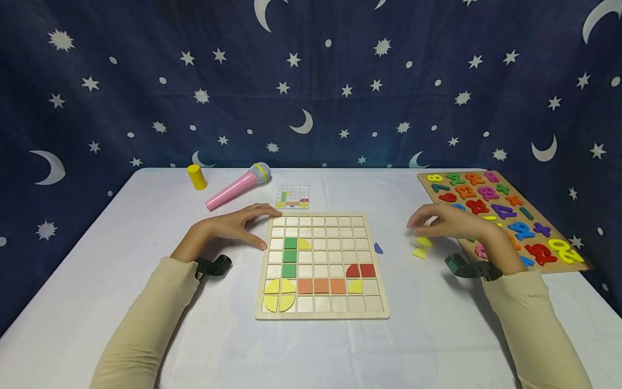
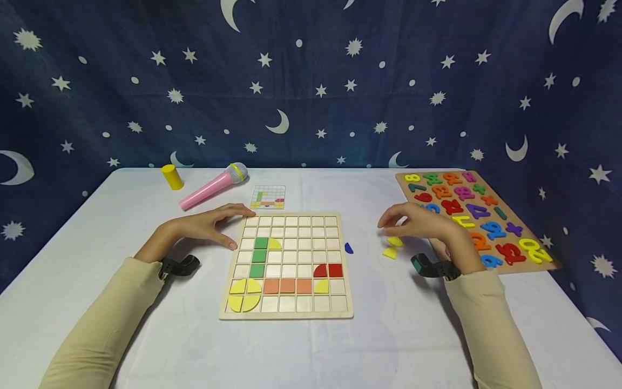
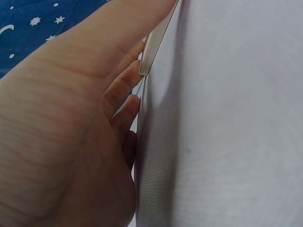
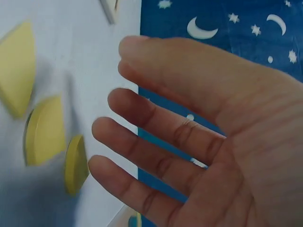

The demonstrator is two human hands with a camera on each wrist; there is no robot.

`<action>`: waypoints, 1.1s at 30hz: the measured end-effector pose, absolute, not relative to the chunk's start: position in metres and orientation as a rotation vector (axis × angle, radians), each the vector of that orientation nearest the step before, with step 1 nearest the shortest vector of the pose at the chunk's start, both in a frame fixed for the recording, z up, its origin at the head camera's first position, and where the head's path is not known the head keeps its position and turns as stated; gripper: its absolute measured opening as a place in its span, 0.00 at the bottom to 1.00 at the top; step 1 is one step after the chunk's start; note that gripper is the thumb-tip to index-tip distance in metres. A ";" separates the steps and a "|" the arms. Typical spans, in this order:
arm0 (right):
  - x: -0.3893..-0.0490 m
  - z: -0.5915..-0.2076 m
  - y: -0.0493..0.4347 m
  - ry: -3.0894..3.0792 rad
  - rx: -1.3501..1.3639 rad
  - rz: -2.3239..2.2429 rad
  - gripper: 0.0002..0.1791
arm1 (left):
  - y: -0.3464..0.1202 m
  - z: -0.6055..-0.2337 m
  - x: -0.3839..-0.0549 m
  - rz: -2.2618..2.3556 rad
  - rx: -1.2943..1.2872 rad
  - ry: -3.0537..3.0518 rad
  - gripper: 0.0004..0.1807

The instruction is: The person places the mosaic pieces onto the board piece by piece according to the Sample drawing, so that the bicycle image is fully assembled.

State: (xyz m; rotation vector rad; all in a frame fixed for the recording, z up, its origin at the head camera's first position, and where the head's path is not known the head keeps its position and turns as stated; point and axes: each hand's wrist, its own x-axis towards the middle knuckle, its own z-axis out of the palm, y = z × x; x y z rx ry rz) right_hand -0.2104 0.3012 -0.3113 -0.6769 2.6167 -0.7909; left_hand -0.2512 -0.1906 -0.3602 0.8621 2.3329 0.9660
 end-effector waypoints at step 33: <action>-0.221 -0.328 0.303 2.739 -0.568 -0.687 0.11 | -0.190 -0.362 -0.253 0.965 0.844 2.327 0.45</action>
